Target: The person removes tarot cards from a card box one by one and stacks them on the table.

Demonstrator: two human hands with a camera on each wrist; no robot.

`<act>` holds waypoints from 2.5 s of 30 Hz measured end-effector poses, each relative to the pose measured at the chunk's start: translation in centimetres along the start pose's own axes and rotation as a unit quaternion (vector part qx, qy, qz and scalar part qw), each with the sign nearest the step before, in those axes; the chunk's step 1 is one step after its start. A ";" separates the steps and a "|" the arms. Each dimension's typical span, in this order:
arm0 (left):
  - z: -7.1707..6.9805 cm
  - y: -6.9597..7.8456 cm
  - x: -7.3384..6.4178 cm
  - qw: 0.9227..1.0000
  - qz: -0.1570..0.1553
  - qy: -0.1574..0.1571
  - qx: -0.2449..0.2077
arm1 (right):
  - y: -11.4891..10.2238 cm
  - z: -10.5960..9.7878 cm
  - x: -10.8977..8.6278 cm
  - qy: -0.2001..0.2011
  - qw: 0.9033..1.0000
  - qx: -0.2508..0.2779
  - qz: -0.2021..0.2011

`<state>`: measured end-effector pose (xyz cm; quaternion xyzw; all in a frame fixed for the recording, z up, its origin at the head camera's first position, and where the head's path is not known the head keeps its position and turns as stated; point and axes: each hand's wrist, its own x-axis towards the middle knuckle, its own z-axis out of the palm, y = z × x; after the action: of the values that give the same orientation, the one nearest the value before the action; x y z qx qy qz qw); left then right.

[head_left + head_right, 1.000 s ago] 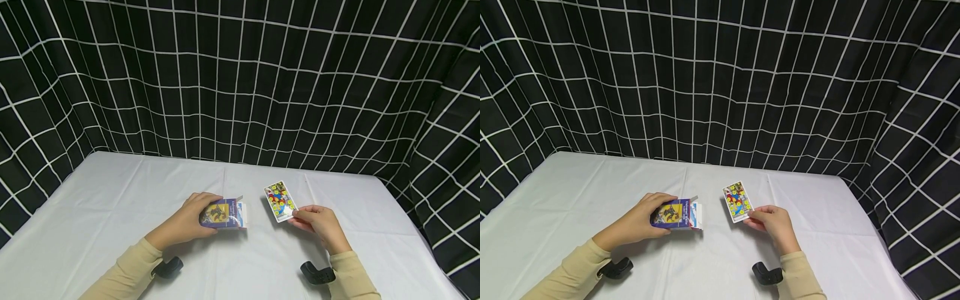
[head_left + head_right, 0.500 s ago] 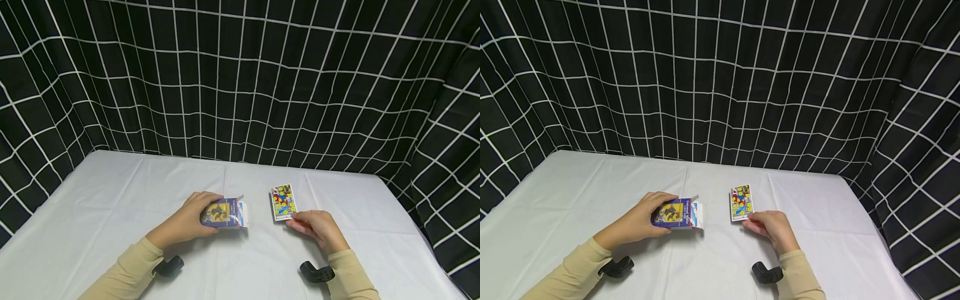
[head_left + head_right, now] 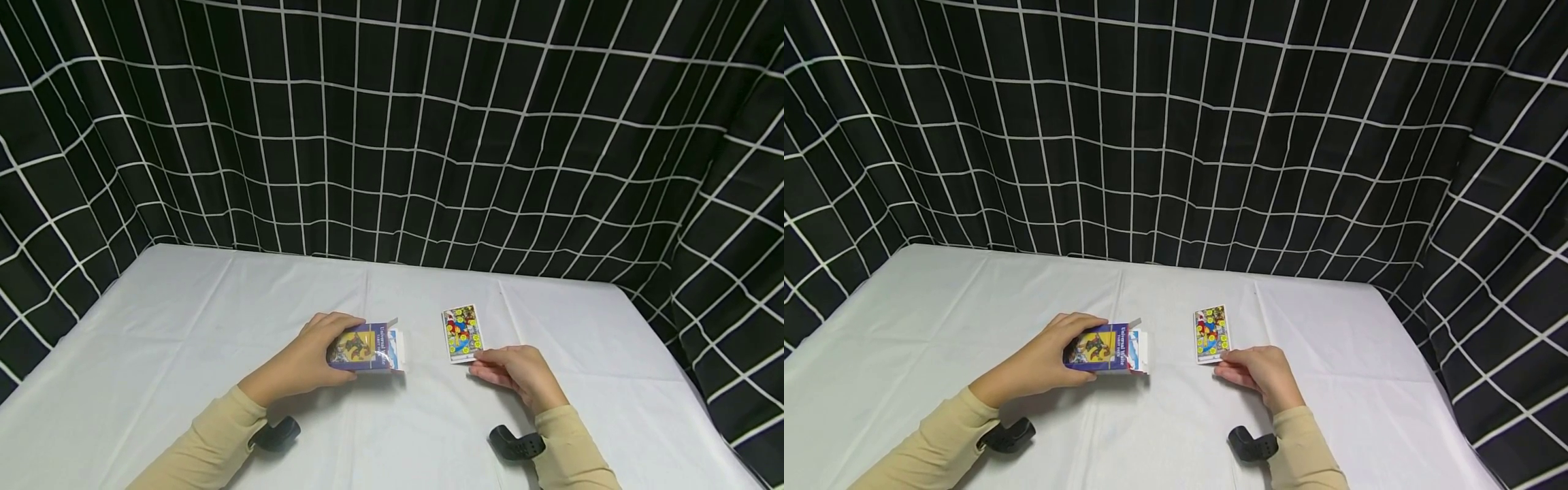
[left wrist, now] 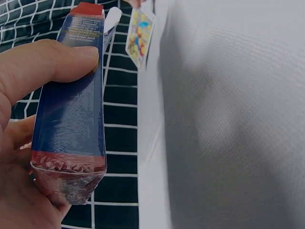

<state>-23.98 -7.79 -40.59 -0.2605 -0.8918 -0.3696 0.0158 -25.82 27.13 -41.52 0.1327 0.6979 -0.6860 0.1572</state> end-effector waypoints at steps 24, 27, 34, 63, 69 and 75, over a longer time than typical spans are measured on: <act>0.0 0.2 0.0 1.000 0.002 0.004 0.003 | 0.6 -0.2 0.2 -0.007 0.996 -0.088 0.019; 0.0 0.2 0.0 1.000 0.001 0.003 0.000 | 0.6 -0.2 0.2 -0.004 0.995 -0.096 0.018; 0.0 0.2 0.0 1.000 -0.002 -0.001 0.001 | 0.6 -0.1 0.2 0.010 0.992 -0.125 0.022; 0.0 0.2 0.0 1.000 -0.002 -0.003 0.003 | -0.2 0.3 -0.5 0.002 0.986 -0.166 0.003; -0.1 0.3 -0.1 1.000 -0.003 -0.003 -0.002 | -1.6 1.5 -1.6 0.002 0.989 -0.139 -0.058; 0.0 0.3 -0.1 1.000 -0.003 -0.004 0.000 | -2.3 3.4 -2.8 0.013 0.986 -0.125 -0.106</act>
<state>-23.79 -7.69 -40.43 -0.2591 -0.8929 -0.3681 0.0110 -24.08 23.80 -38.35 0.0460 0.7902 -0.6044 0.0903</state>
